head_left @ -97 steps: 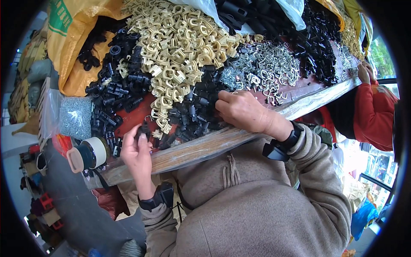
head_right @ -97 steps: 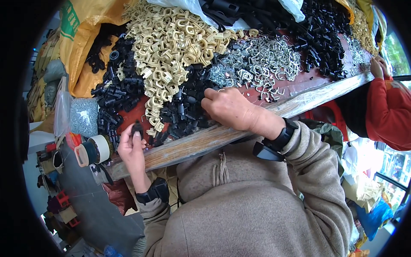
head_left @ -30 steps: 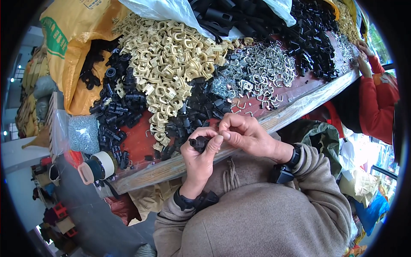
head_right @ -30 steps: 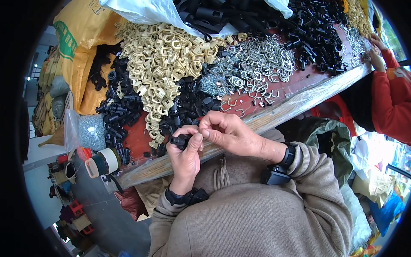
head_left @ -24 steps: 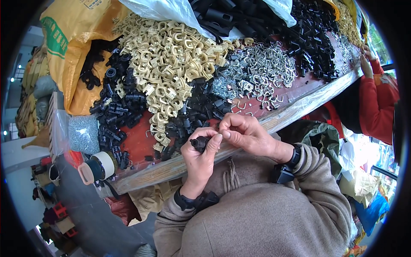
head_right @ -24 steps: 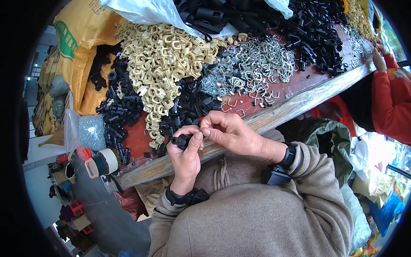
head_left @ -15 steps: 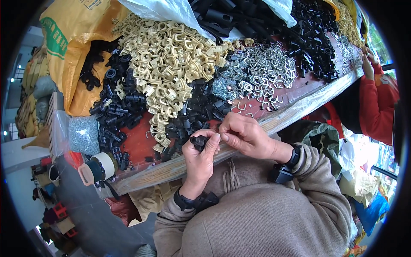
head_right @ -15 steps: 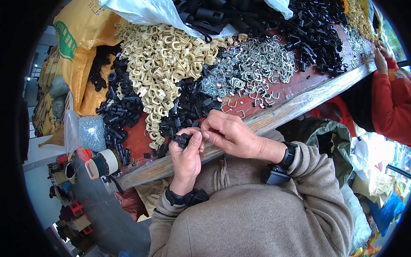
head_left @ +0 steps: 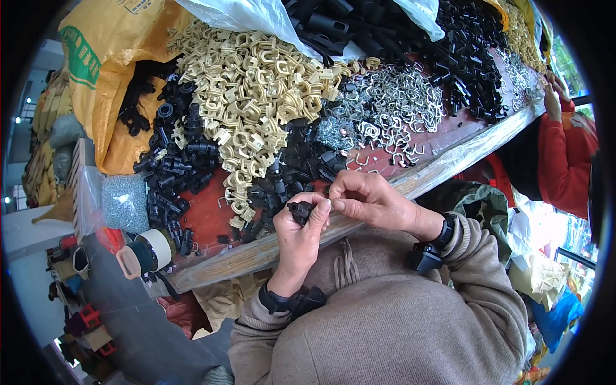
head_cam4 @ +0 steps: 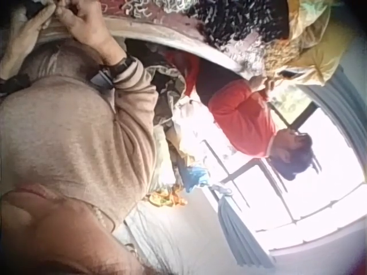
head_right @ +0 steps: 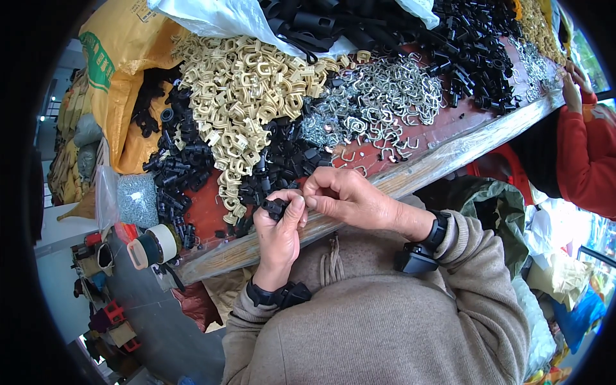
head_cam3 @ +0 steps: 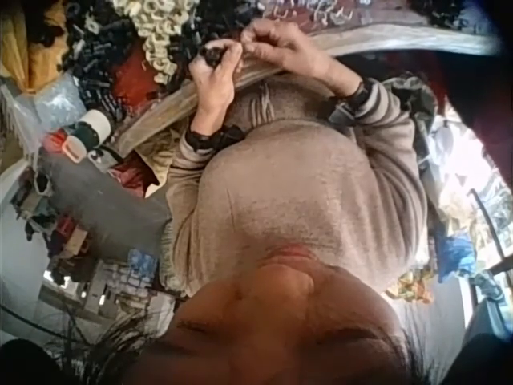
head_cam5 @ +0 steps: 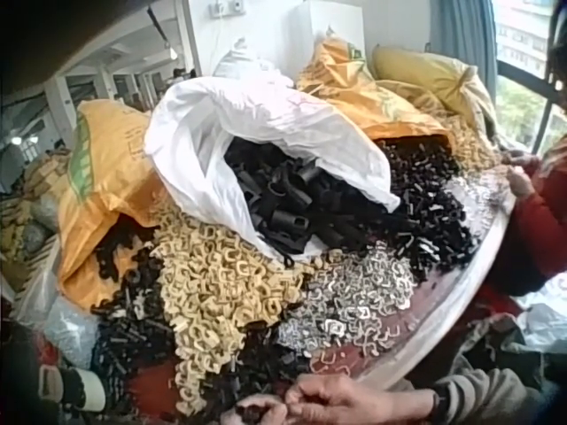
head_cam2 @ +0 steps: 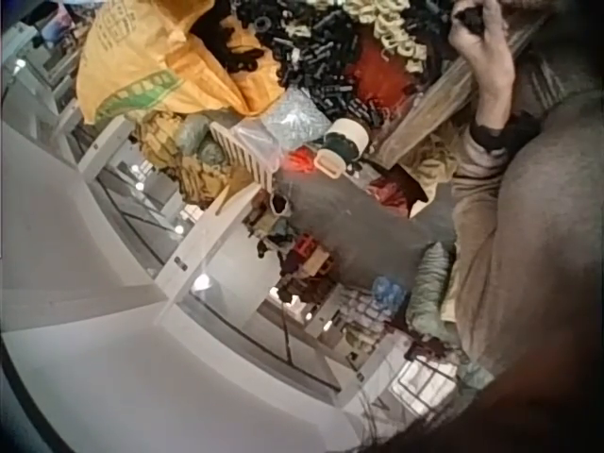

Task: The person assembles components by hand, picking up a black plastic housing and inserting a beige plastic clip and a metal spring into it. They then place the completed assembly onto the table and repeat the process.

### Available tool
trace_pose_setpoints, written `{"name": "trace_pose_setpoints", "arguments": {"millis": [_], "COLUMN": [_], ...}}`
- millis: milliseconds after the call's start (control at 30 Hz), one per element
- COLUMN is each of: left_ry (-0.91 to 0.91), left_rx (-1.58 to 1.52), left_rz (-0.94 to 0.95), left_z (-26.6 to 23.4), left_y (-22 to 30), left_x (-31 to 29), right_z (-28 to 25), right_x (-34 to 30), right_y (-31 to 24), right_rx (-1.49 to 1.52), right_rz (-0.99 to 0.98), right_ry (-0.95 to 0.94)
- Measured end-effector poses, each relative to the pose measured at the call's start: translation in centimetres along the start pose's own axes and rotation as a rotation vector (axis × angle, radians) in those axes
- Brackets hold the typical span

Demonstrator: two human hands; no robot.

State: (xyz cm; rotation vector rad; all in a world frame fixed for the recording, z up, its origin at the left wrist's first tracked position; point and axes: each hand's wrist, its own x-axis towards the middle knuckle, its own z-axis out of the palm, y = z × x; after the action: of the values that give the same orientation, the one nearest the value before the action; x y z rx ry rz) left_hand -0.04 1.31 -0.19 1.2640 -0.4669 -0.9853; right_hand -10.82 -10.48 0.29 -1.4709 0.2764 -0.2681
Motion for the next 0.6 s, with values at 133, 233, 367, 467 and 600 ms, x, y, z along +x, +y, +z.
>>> {"name": "trace_pose_setpoints", "arguments": {"millis": [133, 233, 367, 467, 600], "left_ry": [-0.012, -0.021, -0.032, -0.037, -0.041], "left_rx": [0.033, 0.036, 0.025, -0.001, -0.041], "left_rz": [0.027, -0.003, -0.031, -0.042, -0.045], "left_z": [-0.09, -0.26, -0.37, -0.24, -0.07], "left_y": [-0.02, -0.01, 0.07, 0.18, 0.09], "left_x": [0.08, 0.12, 0.18, 0.21, 0.19], "right_z": [-0.22, -0.32, -0.33, -0.27, 0.00], "right_x": [-0.01, 0.01, 0.11, 0.12, 0.01], "right_y": [0.20, -0.07, -0.37, -0.16, 0.02], "right_rx": [-0.008, -0.052, -0.140, -0.127, 0.137], "right_rz": [0.009, 0.001, -0.027, -0.064, 0.053], "right_ry": [-0.032, -0.037, -0.025, 0.003, 0.026]}}
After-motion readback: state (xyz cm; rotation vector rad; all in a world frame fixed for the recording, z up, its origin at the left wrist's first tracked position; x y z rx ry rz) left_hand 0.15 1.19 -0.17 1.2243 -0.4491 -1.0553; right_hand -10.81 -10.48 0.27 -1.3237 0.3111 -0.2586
